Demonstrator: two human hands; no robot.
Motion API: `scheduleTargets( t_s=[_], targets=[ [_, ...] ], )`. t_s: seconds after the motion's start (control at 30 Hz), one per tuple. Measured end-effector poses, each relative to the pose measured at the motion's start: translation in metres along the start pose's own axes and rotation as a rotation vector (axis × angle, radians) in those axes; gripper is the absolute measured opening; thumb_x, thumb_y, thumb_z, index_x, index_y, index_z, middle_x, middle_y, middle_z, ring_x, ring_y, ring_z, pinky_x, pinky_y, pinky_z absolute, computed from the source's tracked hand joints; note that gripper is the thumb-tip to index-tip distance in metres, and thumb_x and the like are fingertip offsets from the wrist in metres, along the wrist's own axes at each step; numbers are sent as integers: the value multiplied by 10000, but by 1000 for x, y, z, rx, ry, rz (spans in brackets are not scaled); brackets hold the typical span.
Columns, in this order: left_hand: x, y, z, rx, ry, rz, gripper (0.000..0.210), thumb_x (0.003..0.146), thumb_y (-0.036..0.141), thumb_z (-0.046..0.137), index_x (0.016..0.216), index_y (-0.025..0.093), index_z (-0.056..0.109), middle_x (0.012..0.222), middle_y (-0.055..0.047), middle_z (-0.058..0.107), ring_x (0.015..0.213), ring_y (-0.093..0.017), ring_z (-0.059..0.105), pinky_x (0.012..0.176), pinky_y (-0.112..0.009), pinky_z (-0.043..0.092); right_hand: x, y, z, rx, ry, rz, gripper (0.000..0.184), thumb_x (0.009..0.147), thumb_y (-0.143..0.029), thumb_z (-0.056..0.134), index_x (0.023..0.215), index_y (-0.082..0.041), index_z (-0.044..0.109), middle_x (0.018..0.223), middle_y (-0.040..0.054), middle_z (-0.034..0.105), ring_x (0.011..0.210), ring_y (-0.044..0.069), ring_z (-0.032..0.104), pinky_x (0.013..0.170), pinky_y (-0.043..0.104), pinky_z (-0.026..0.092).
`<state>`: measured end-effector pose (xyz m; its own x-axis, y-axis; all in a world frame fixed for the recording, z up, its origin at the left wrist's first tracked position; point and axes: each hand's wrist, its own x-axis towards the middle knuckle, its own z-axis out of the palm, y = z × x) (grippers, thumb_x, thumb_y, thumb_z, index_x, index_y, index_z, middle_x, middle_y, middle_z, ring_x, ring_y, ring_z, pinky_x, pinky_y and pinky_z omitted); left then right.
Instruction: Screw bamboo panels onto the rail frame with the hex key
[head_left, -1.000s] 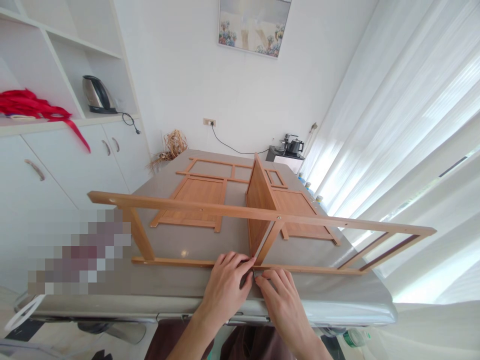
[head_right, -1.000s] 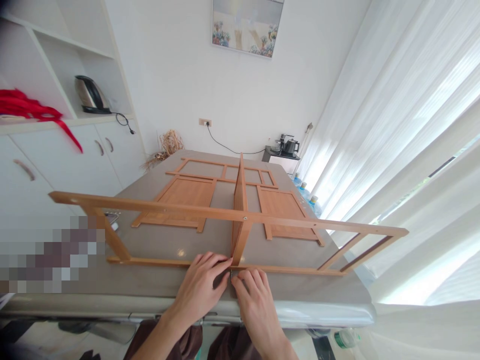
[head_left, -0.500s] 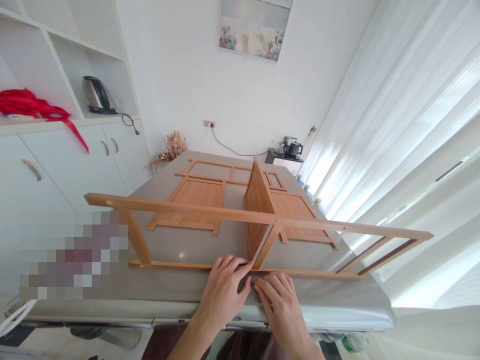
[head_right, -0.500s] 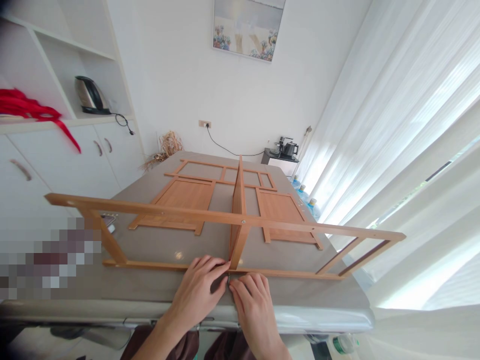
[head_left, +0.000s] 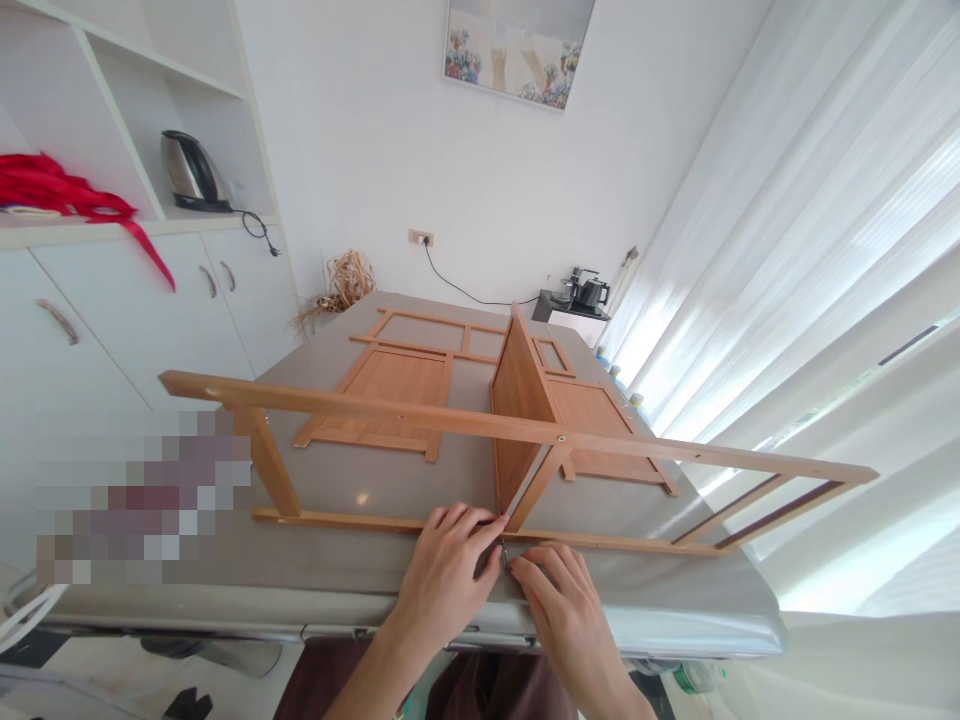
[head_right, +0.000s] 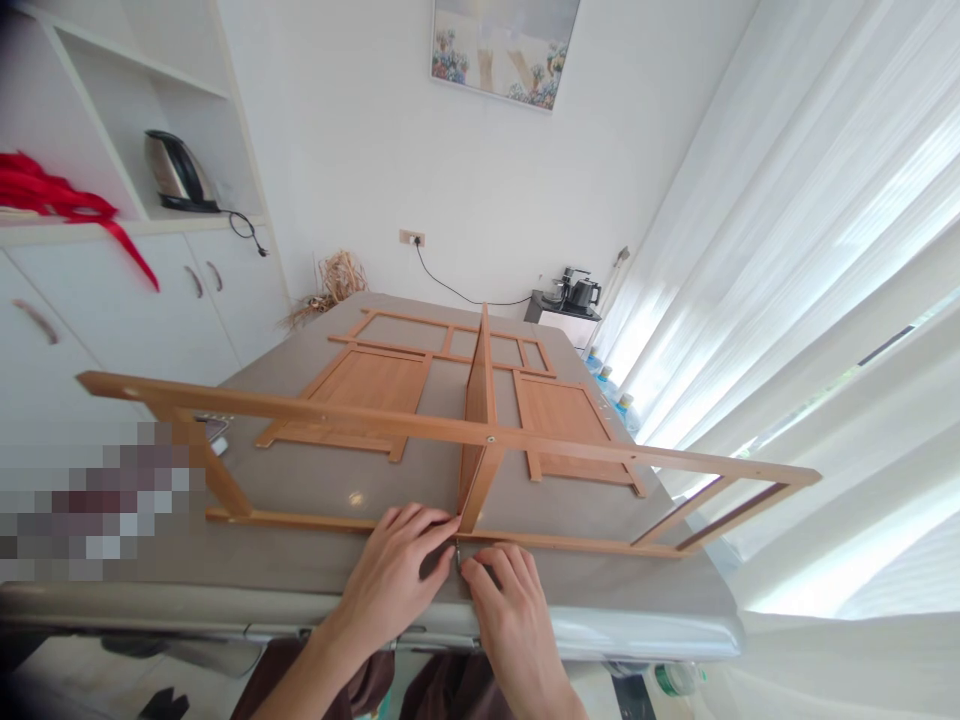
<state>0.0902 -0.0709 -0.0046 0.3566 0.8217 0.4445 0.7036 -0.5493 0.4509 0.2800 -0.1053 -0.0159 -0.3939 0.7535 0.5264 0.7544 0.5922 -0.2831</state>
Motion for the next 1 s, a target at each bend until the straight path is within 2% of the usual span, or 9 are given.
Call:
scheduleTargets(
  t_s=[0.2,0.5,1.0],
  targets=[
    [0,-1,1,-8,-14,-7,347,937,173,546,1261,274,621,1123,-8,681,1016,-212,570,890,-416,427,0,2,-1,-55,-19,-48,223,980,-101,497,1144,-197,613,939,60,597,856,192,539,798,347,454],
    [0,0,0,3,-8,1,349,934,169,546,1261,265,621,1129,-16,681,1023,-214,572,888,-414,431,-1,1,3,-134,-31,-1,193,971,-88,445,950,-200,601,888,58,529,795,196,496,710,336,438],
    [0,-1,1,11,-8,6,361,932,159,543,1269,267,617,1118,-21,681,1025,-216,572,892,-414,436,4,-2,7,-98,-20,35,204,1000,-118,437,932,-206,608,884,56,542,813,197,513,722,346,462]
  ],
)
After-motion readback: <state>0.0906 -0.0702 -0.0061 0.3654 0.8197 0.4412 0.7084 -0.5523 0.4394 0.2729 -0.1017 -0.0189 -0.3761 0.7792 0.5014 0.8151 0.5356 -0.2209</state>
